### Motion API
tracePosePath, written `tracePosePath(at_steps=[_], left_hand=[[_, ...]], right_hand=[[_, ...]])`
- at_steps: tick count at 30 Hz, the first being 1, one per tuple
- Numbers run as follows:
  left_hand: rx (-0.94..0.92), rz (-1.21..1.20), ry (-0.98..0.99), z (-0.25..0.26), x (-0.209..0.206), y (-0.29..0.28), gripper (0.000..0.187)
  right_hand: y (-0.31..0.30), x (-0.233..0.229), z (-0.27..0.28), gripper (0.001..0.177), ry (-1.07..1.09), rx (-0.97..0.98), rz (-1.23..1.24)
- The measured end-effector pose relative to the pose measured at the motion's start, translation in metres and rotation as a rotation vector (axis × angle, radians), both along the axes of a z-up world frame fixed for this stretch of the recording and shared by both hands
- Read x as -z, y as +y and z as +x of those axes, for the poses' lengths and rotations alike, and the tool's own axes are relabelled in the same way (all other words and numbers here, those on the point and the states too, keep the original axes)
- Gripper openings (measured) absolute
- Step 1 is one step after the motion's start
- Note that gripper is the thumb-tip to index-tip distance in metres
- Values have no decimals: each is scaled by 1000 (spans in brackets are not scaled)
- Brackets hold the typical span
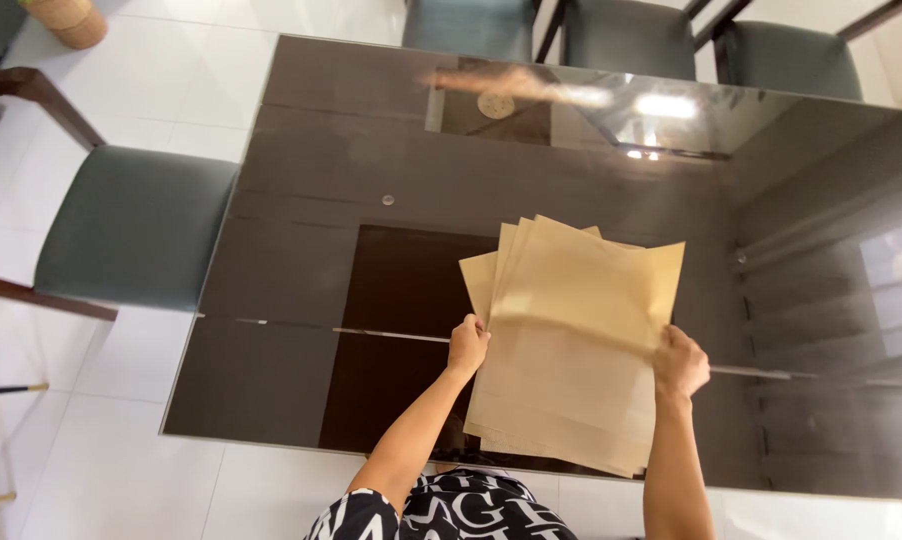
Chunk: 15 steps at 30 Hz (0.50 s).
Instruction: Laying out placemats on a dining table.
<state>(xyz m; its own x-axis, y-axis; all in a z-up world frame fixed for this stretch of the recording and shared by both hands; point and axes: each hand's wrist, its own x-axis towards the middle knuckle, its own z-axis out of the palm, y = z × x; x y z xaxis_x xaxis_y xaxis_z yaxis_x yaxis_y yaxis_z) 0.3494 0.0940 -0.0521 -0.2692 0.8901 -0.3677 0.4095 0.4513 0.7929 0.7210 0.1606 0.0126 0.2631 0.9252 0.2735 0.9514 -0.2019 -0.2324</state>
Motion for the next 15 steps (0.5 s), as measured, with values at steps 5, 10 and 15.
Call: tracePosePath(at_steps=[5,10,15], left_hand=[[18,31,60,-27,-11,-12,53],[30,-25,-143,-55,20,-33,61],[-131,-233,-669,-113,-49,-65,64]], right_hand=[[-13,-75,-40,14,256,-167,257],[5,-150,-135,17,697,-169,136],[81,-47,-203,16,1345,-257,-72]])
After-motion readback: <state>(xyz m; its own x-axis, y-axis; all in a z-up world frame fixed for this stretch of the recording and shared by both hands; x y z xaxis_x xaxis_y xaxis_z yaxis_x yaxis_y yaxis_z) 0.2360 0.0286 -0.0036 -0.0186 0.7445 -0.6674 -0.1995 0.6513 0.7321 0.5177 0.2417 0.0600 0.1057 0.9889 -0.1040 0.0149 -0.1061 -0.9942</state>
